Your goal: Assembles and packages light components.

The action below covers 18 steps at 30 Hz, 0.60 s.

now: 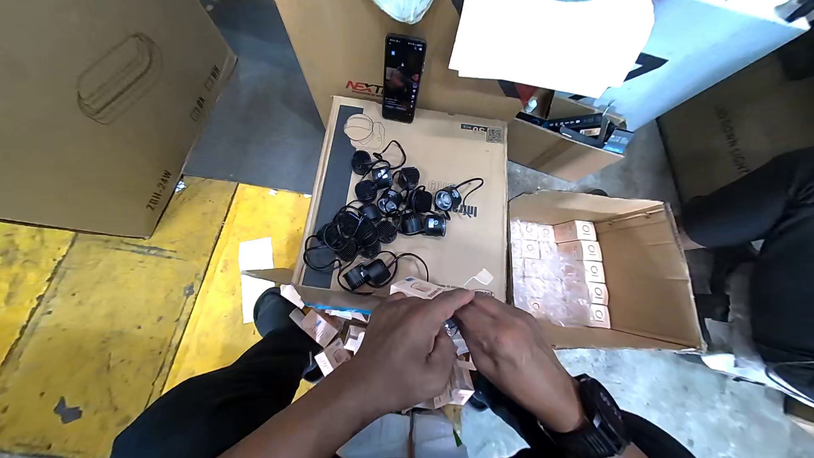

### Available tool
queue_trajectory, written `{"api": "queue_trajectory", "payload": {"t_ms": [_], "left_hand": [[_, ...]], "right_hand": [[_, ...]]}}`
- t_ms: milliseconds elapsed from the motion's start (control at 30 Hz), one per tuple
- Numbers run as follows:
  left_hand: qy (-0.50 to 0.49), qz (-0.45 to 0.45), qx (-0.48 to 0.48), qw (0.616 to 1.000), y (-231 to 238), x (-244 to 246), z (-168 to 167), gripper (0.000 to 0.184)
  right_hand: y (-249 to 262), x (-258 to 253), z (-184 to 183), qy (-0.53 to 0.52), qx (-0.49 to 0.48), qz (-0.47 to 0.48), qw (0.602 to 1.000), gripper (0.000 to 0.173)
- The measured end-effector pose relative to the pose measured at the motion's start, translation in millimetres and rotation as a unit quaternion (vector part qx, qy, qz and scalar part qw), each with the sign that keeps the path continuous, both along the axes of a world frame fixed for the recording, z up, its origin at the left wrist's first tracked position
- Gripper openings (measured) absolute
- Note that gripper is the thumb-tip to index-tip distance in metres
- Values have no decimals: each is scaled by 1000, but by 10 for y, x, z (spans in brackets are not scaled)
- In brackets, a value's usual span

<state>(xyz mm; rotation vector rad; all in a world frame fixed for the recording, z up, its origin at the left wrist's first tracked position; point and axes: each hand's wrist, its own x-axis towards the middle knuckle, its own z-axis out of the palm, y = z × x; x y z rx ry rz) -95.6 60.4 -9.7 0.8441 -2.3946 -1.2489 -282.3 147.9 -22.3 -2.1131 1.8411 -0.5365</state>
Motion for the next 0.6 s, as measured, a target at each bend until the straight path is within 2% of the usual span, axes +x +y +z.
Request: {"api": "queue_trajectory", "payload": {"t_ms": [100,200,267,400,600], "left_hand": [[10,6,7,1000,-4,5,0,52],[36,7,71,997,-11,7,-4,51],[52,7,102,993,-1,5,-13,50],[51,9,142,989,14,6,-11,47],[64,46,216,973,-28,9,4,45]], "right_hand": [[14,61,-25,-82,21,-76,994,19],[16,129,-18,-158,48,-147,975,13],[18,149,-39,-137,26,-132,981,14],[10,185,-54,-31,-44,-78,995,19],[-17,168,-8,9,-29,-33,999,23]]}}
